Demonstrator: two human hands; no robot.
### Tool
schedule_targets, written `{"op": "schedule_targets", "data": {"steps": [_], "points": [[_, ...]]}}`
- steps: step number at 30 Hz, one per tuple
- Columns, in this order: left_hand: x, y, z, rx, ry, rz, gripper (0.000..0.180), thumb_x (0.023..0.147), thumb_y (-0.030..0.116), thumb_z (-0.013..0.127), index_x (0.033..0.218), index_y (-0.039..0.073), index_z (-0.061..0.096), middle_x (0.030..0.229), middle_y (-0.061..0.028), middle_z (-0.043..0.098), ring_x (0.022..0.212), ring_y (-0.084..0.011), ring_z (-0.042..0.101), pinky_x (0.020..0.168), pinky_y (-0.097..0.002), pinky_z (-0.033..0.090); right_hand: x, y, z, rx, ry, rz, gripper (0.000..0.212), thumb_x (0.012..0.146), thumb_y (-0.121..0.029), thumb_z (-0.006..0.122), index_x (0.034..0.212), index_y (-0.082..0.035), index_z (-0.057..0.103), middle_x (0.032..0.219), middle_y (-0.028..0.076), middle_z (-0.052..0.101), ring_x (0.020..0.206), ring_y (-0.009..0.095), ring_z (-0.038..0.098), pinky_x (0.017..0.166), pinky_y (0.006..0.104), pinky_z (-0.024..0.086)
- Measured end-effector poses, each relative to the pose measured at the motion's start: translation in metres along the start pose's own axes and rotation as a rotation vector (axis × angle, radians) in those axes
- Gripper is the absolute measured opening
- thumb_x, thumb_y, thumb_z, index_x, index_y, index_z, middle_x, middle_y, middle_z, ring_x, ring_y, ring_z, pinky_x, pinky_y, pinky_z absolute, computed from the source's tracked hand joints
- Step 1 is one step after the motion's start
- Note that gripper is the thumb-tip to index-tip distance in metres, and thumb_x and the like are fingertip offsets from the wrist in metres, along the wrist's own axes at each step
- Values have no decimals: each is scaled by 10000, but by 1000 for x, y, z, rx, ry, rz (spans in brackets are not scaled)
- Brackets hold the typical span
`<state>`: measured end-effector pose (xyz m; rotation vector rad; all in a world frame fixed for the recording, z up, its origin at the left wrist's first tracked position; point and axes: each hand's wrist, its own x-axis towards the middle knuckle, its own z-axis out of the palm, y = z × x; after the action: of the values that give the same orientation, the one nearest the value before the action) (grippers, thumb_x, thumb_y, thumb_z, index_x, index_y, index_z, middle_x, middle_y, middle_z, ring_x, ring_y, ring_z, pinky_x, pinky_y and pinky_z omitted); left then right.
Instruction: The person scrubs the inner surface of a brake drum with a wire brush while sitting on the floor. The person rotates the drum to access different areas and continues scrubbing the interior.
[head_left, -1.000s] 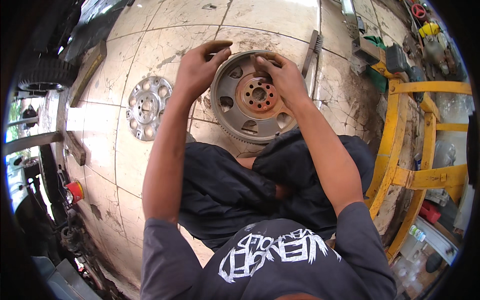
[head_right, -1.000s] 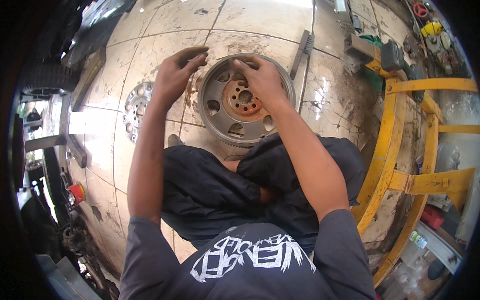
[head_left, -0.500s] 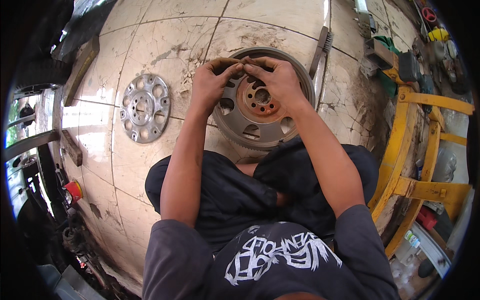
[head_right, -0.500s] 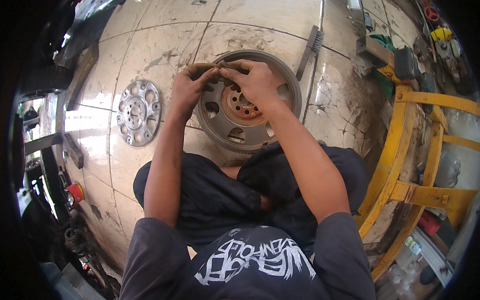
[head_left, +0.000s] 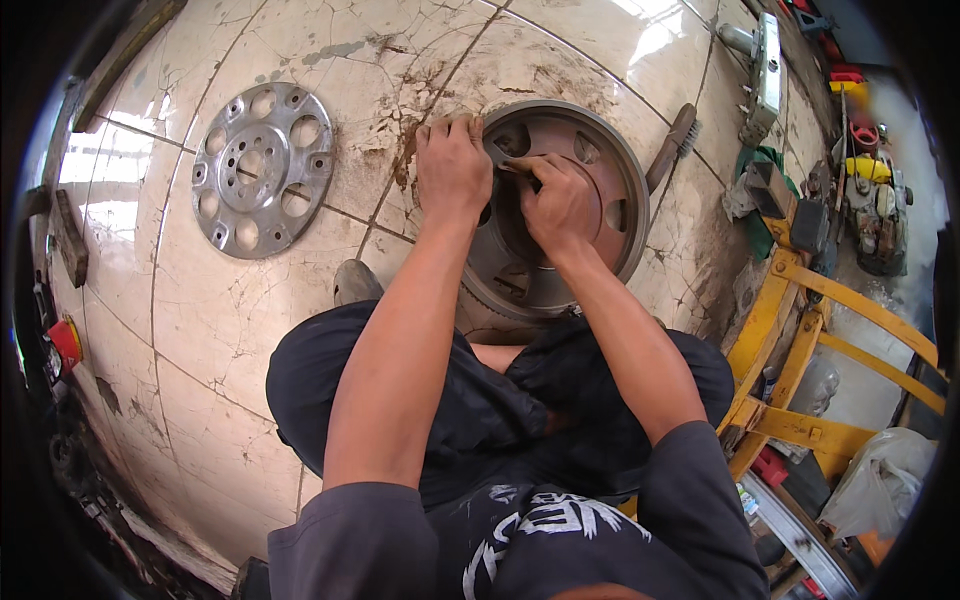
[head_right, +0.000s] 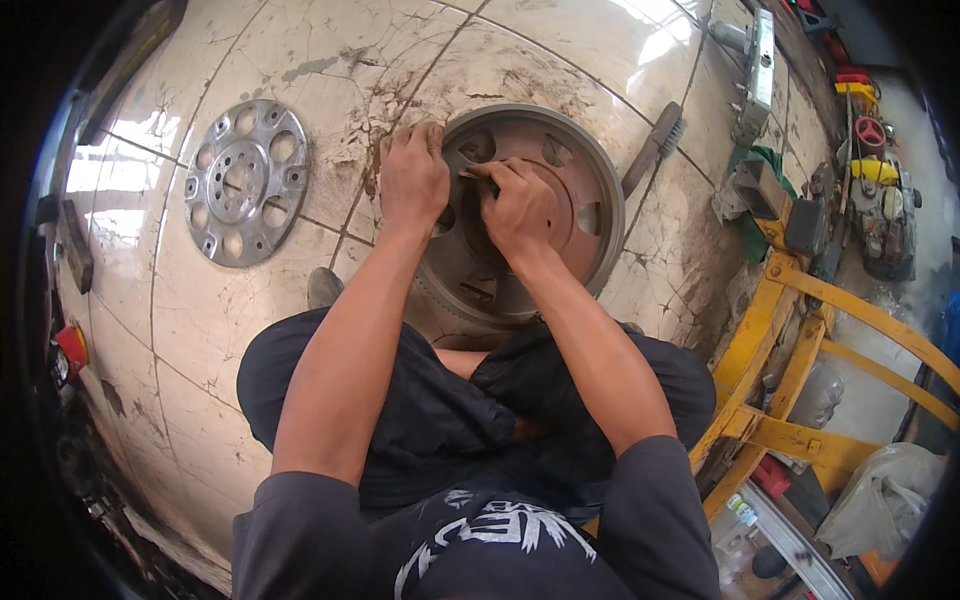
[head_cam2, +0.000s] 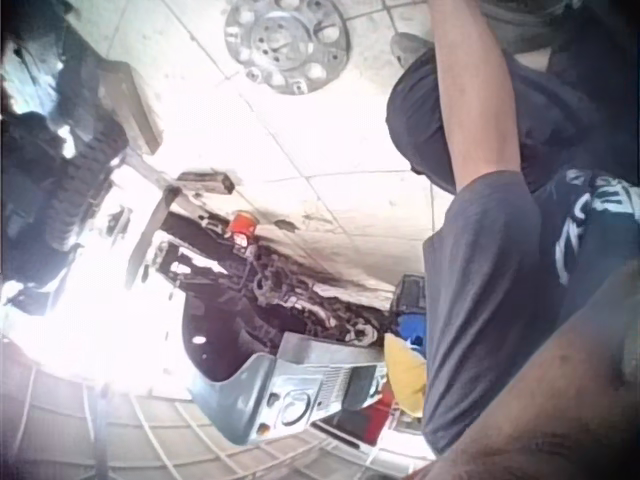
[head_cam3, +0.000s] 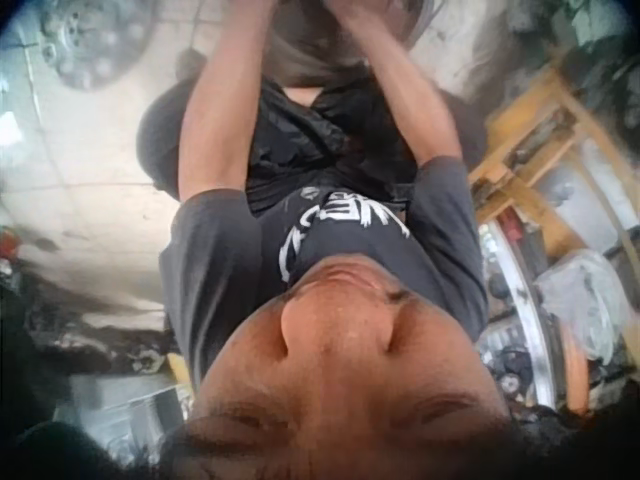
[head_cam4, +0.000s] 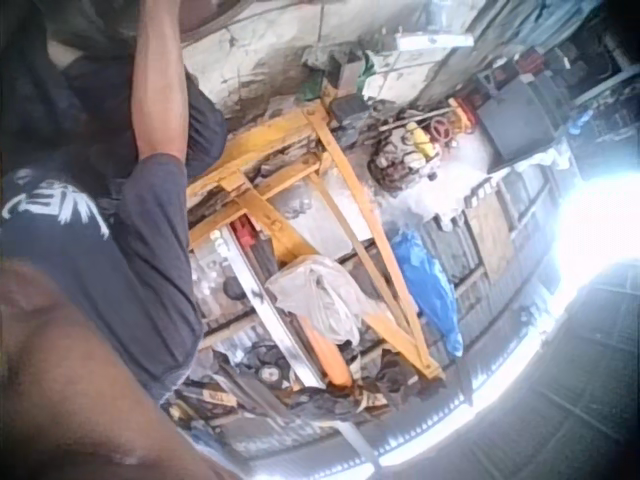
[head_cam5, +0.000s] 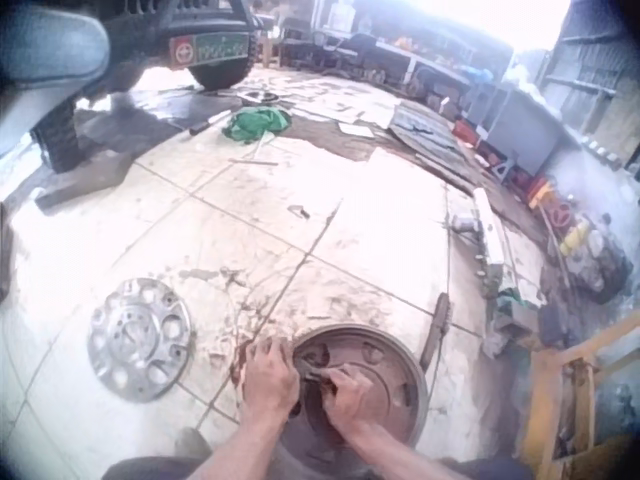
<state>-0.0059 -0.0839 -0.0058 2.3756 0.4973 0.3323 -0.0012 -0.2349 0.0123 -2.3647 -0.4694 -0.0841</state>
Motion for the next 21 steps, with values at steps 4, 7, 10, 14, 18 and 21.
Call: {"op": "schedule_targets", "data": {"steps": [4,7,10,14,18,21], "points": [[-1,1,-2,1,0,-8,332,1090,285,497,1176,43,708,1191,-215,665,1157,-414,562,1017,-496,458,23,24,-5,-81,176,71,171,838,-52,786,1006,-81,792,921,188,707,864,391,691,768,456,542],[2,-2,-4,5,-6,-21,333,1087,285,503,1168,38,711,1186,-224,666,1160,-417,563,1014,-495,459,5,-9,-2,-84,59,33,164,847,-61,786,1010,-69,789,910,190,707,860,393,695,759,459,548],[2,4,-3,-46,-17,-45,336,1086,284,506,1166,31,713,1180,-232,667,1159,-419,569,1012,-497,461,21,20,-11,-109,121,114,145,853,-98,798,996,-70,795,903,186,709,864,388,703,778,458,557],[2,-4,-2,-34,52,-14,353,1088,292,507,1171,17,711,1169,-232,672,1143,-425,578,1006,-504,462,12,6,-4,-117,110,101,141,864,-173,810,988,-106,816,892,164,728,839,369,714,763,443,565],[0,0,-3,-79,18,-46,333,1089,271,497,1108,11,704,1155,-245,679,1135,-434,579,1019,-510,456,21,28,-10,-171,155,65,136,876,-195,805,1004,-154,825,917,148,735,839,364,715,772,440,568],[3,-1,0,-69,29,-44,340,1089,276,497,1105,5,702,1143,-245,681,1117,-439,583,1013,-511,455,11,17,-7,-168,108,26,119,884,-201,796,997,-176,827,932,144,737,859,355,716,771,439,566]]}}
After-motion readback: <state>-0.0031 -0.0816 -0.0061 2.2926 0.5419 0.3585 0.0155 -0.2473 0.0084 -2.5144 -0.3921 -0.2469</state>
